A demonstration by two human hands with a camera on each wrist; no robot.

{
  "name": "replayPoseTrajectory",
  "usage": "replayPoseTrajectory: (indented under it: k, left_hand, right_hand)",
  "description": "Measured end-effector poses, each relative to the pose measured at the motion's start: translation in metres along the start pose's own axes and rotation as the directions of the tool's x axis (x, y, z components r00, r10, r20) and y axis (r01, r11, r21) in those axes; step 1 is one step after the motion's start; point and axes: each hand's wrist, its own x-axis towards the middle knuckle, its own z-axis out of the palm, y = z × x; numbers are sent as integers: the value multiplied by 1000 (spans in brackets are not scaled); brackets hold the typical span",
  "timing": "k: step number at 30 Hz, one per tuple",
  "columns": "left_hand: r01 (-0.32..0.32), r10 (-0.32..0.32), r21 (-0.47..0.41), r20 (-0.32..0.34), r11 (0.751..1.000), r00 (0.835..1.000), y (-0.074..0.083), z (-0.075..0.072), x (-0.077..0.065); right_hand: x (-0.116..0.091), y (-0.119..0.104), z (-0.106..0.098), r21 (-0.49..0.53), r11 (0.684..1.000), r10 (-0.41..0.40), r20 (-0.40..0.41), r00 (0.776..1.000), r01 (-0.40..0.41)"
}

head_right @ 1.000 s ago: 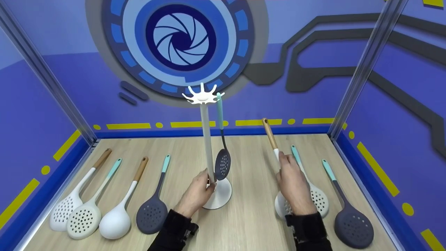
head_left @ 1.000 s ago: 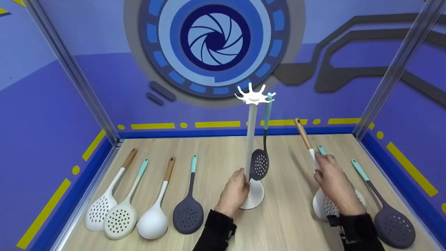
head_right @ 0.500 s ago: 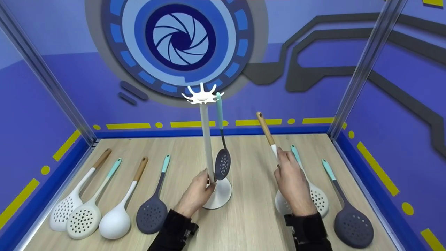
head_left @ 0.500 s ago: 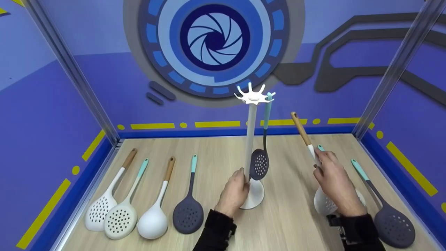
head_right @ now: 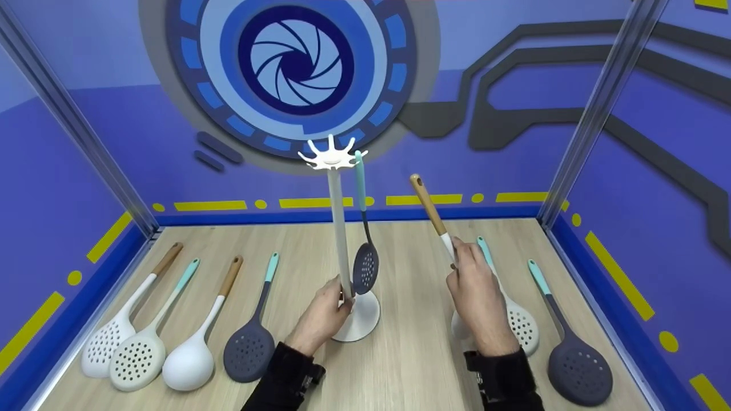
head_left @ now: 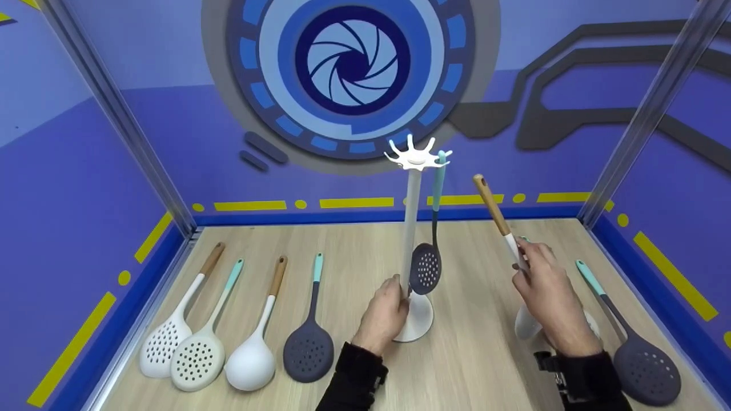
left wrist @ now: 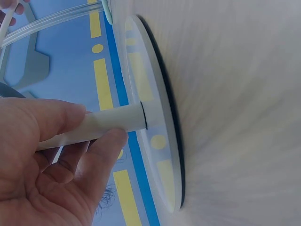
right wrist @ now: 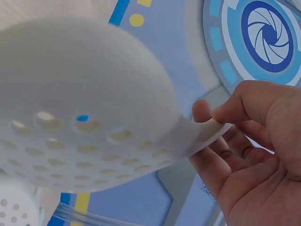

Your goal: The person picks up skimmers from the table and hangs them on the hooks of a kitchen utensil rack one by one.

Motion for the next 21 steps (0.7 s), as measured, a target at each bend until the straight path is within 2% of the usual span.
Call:
replayPoseTrajectory:
  k: [10,13,21]
  left_hand:
    - [4,-4,22,5,1000,1000,-2,0,0]
    - [21,-21,27,11,999,1000,-1,1,0]
    - [15,-16,32,9,999,1000,0,1,0]
  right_hand:
    - [-2,-5,-3,-12,996,-85,-61,994,85]
    - [-3,-9,-4,-21,995,-98,-72,993,96]
    - [-3,-13,-7,-29,993,-118,-94,989,116]
